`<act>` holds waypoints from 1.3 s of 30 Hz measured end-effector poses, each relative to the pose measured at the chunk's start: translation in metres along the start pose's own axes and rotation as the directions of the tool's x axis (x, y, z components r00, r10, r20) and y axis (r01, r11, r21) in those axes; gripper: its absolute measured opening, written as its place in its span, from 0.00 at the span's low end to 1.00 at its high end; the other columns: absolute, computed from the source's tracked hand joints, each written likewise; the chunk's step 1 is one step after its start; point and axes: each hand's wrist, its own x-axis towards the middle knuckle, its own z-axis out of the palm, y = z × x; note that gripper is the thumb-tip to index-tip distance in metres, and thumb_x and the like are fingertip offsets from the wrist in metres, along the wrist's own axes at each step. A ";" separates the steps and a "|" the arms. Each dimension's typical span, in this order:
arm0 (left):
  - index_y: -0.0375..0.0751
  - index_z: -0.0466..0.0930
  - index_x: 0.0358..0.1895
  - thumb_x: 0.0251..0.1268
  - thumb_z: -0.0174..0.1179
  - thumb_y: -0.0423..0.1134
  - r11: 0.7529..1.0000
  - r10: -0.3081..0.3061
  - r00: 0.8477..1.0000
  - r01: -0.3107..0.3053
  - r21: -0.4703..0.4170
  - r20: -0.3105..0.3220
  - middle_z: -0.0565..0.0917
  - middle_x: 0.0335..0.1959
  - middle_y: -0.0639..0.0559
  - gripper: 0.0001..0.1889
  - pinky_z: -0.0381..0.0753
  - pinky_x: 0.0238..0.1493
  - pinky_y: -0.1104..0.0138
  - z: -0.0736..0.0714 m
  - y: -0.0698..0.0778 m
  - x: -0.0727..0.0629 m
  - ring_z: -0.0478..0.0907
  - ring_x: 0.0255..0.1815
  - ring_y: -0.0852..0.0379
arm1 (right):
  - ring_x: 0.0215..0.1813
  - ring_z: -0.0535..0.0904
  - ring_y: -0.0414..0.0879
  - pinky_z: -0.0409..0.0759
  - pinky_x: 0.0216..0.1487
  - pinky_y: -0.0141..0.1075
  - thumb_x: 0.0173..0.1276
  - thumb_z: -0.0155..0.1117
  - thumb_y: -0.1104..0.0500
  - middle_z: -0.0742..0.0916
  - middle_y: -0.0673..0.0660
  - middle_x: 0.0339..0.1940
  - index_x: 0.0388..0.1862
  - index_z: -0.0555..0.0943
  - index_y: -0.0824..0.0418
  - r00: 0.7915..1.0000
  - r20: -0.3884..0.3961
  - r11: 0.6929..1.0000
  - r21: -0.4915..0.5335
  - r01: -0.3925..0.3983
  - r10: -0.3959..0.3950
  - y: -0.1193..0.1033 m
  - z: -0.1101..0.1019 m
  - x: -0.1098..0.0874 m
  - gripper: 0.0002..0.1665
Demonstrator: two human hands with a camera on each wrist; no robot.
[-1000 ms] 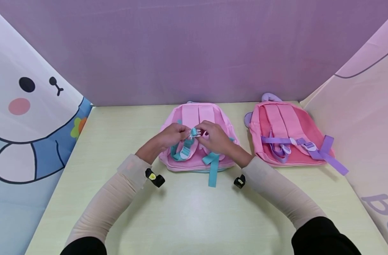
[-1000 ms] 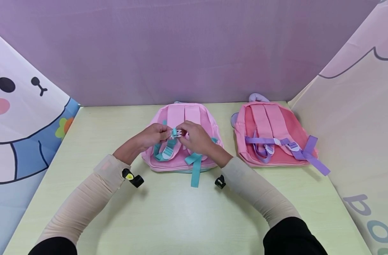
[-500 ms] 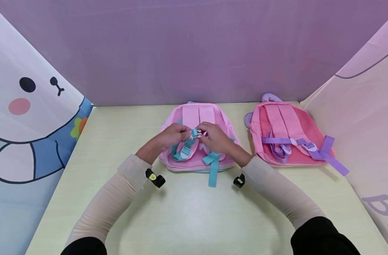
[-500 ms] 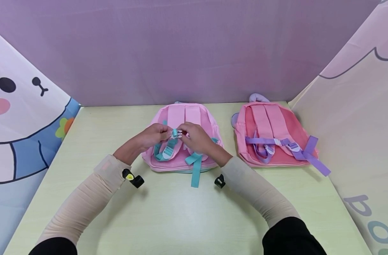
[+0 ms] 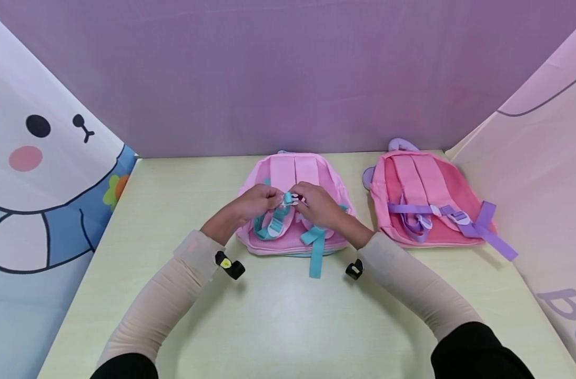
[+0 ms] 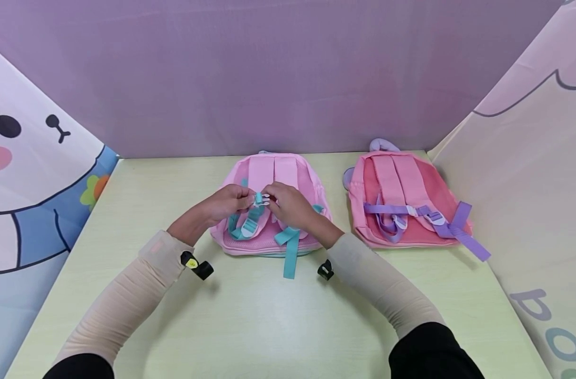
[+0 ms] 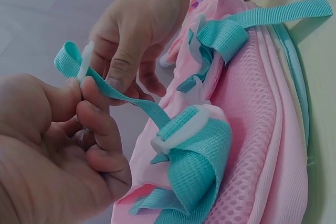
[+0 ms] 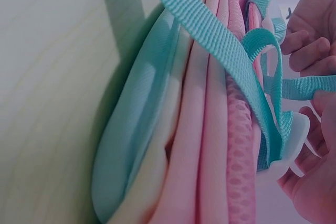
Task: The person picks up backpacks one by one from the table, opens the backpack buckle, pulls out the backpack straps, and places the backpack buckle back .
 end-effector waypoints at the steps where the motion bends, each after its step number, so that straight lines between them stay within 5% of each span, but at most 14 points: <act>1: 0.35 0.81 0.49 0.82 0.48 0.38 1.000 -0.001 1.000 0.001 -0.003 0.001 0.76 0.36 0.45 0.13 0.71 0.42 0.64 0.000 0.000 0.000 0.70 0.36 0.53 | 0.45 0.80 0.48 0.83 0.52 0.40 0.75 0.61 0.65 0.85 0.57 0.46 0.53 0.82 0.61 1.000 0.001 1.000 -0.003 0.001 -0.001 0.000 0.000 0.000 0.10; 20: 0.34 0.81 0.49 0.82 0.48 0.39 1.000 -0.002 1.000 0.002 -0.008 -0.003 0.76 0.37 0.44 0.14 0.71 0.45 0.62 -0.001 0.001 0.000 0.70 0.39 0.52 | 0.45 0.81 0.48 0.85 0.47 0.38 0.74 0.59 0.67 0.84 0.57 0.46 0.51 0.80 0.63 0.999 -0.009 0.991 0.130 0.040 -0.039 -0.002 -0.006 -0.002 0.10; 39: 0.35 0.80 0.51 0.82 0.48 0.38 0.999 -0.026 0.999 0.027 -0.027 0.018 0.76 0.39 0.45 0.13 0.71 0.45 0.63 0.000 0.001 0.000 0.70 0.39 0.52 | 0.44 0.80 0.48 0.84 0.48 0.36 0.75 0.60 0.64 0.84 0.57 0.45 0.51 0.80 0.63 1.000 0.011 0.999 0.047 0.014 -0.015 -0.003 -0.005 -0.002 0.08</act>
